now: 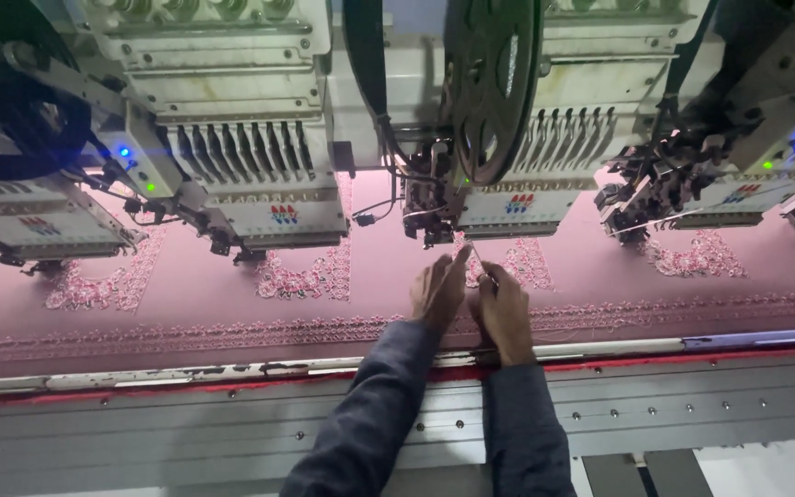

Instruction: The person walks through a textile factory and threads the needles of multiple industrial embroidery machines. They pull thread through the needle eye by hand and use a pair of scissors to cut the thread after threading.

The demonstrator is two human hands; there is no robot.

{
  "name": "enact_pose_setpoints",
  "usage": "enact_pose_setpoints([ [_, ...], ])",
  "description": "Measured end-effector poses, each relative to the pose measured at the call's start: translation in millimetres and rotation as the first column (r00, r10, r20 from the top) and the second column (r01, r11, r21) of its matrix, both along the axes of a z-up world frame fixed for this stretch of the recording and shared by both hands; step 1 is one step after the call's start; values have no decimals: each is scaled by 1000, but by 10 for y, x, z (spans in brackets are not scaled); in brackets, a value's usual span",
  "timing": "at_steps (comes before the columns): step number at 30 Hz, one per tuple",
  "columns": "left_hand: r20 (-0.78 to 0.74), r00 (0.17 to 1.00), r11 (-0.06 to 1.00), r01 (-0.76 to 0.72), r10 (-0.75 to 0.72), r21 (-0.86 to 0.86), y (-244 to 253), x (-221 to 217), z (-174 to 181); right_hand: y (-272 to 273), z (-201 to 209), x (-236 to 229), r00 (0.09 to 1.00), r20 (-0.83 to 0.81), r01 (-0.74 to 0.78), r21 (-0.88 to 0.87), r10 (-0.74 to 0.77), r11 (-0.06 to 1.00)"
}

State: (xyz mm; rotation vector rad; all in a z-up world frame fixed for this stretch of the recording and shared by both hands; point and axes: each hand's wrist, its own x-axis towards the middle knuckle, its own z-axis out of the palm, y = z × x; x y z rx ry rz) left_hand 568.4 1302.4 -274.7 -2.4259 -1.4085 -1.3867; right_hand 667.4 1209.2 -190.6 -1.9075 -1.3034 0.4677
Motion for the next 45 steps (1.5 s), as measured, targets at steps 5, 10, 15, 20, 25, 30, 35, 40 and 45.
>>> enact_pose_setpoints([
  [5, -84, 995, 975, 38, -58, -219, -62, -84, 188, 53, -85, -16, 999, 36, -8, 57, 6, 998],
  [10, -17, 999, 999, 30, -30, 31, 10, -7, -18, 81, -150, 7, 999, 51, 12, 69, -16, 998],
  [15, -47, 995, 983, 80, -89, -165, -59, -108, 187, 117, -307, 58, 999, 39, -4, 86, 1, 996],
  [20, -69, 994, 960, 58, -80, -275, -53, -97, 216, 122, -354, 64, 998, 55, -10, 79, 6, 997],
  [25, 18, 999, 994, -42, 41, 99, 80, 70, -313, 83, -287, 1, 999, 41, -4, 76, 1, 997],
  [30, -24, 1000, 999, -9, 10, 46, 135, 58, -338, 114, -296, 22, 997, 60, 49, 68, -53, 996],
  [35, -81, 982, 950, -141, 169, 279, -137, -2, 48, 69, -200, -77, 995, 64, 78, 64, -82, 995],
  [40, -7, 989, 909, -134, 149, 394, -51, 55, -132, 61, -86, -87, 993, 91, 63, 84, -71, 994],
  [45, -112, 993, 957, 1, -35, -290, 23, -71, 11, -7, 84, -142, 987, -102, 125, -14, -126, 992],
])
